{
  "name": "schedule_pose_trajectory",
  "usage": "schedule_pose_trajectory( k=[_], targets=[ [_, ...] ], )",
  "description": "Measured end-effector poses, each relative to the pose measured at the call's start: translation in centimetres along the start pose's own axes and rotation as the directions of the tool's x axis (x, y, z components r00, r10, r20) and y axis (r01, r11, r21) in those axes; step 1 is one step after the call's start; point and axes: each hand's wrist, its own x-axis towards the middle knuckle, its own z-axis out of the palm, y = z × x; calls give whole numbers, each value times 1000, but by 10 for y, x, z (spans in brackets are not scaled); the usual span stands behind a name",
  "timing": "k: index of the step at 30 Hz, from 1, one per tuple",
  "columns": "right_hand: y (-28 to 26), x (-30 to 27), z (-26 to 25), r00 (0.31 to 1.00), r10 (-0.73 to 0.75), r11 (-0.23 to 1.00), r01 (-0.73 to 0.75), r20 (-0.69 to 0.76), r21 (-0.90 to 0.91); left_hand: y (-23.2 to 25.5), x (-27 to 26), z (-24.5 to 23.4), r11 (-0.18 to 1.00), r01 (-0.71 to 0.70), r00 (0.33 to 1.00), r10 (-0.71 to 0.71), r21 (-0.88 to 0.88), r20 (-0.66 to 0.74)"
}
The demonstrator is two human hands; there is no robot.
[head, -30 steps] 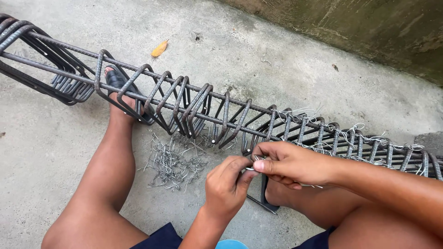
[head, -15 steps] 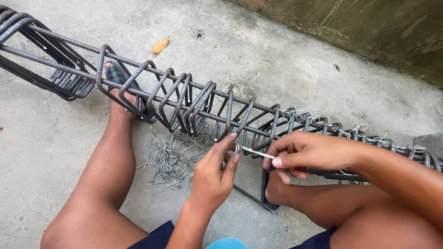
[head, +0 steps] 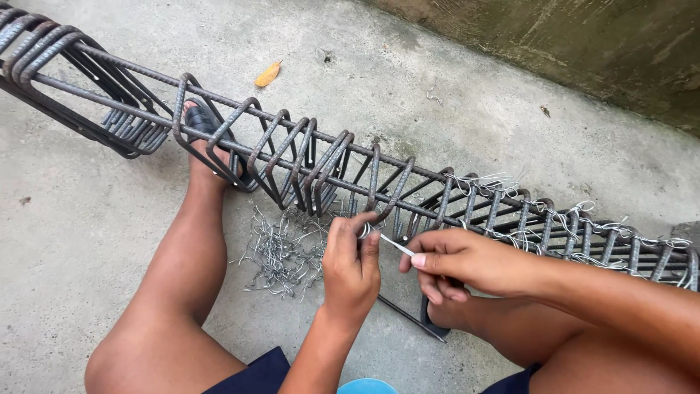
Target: The person sits on the floor and ties a rebar cage using wire and a manual twisting tool. They pick up wire pieces, wrap them around the rebar intersections, and twist them tight to secure the structure.
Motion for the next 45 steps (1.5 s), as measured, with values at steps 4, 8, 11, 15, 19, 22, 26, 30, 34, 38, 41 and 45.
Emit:
schedule_pose_trajectory(
  k=[4,8,11,15,19,22,26,30,34,38,41,45],
  targets=[
    [-7,-1,5,994,-49,998,44,100,47,-6,-4,0,995,23,999,-26,-93,-31],
    [-14,1,-1,993,59,997,-55,98,-49,-7,3,-9,999,-51,998,50,-13,-25],
    [-16,5,-13,992,102,944,-72,77,-321,-23,6,-14,987,-122,992,120,102,24],
    [-25,0,-16,972,223,781,-133,73,-611,-24,7,-15,956,-246,966,229,161,117],
    [-9,2,-22,956,253,877,-164,145,-451,-25,7,-16,964,-237,967,221,124,128],
    [10,6,-25,928,247,946,-168,279,-277,-19,5,-20,966,-243,964,229,94,134],
    [3,6,-33,946,168,958,-90,277,-273,-16,7,-21,958,-283,945,273,34,180],
    [-14,2,-14,964,176,936,-101,198,-338,-21,2,-14,947,-321,935,316,6,158],
    [-2,5,-8,962,171,911,-72,214,-405,-17,3,-13,942,-336,934,329,30,140],
    [-1,6,-9,952,202,932,-114,231,-343,-13,6,-14,954,-299,950,298,-4,99],
    [-6,5,-2,959,196,928,-114,205,-354,-1,7,-18,962,-271,956,271,-15,111],
    [-3,7,1,968,186,884,-90,169,-459,11,8,-19,972,-236,961,234,-8,150]
  ],
)
